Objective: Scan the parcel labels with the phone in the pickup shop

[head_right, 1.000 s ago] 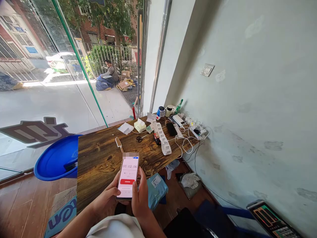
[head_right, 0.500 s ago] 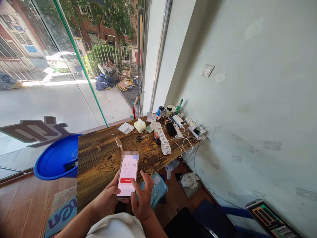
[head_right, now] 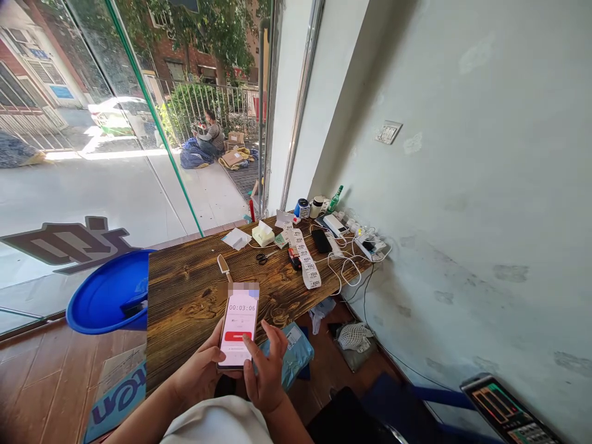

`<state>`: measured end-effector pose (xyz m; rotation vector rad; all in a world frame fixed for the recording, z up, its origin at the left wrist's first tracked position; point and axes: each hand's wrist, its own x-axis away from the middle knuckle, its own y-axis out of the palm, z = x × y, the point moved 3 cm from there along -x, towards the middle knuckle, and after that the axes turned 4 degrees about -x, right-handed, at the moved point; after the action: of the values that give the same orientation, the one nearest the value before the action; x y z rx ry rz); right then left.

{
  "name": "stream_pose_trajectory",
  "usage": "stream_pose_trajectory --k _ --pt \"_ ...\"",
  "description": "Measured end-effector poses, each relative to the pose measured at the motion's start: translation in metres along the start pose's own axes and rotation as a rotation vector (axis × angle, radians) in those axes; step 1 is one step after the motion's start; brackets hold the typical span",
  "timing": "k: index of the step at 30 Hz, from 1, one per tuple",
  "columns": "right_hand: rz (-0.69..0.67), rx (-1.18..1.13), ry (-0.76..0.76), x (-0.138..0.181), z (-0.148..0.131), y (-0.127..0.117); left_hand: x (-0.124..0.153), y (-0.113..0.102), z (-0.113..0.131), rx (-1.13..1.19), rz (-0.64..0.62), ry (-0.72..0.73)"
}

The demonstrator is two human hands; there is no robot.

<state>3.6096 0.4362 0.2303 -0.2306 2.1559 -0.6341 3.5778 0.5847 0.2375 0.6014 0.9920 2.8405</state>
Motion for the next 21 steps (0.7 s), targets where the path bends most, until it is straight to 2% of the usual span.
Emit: stream_pose_trajectory --k 14,21 --pt "0.008 0.006 -0.027 -0.0018 -0.0073 -0.0002 0.0011 -0.0044 -0.0040 0.006 0.018 -0.013" --pt "0.013 0.007 -0.014 -0.0008 -0.0083 0.0016 0.0037 -0.0011 -0.0048 0.094 -0.014 0.001"
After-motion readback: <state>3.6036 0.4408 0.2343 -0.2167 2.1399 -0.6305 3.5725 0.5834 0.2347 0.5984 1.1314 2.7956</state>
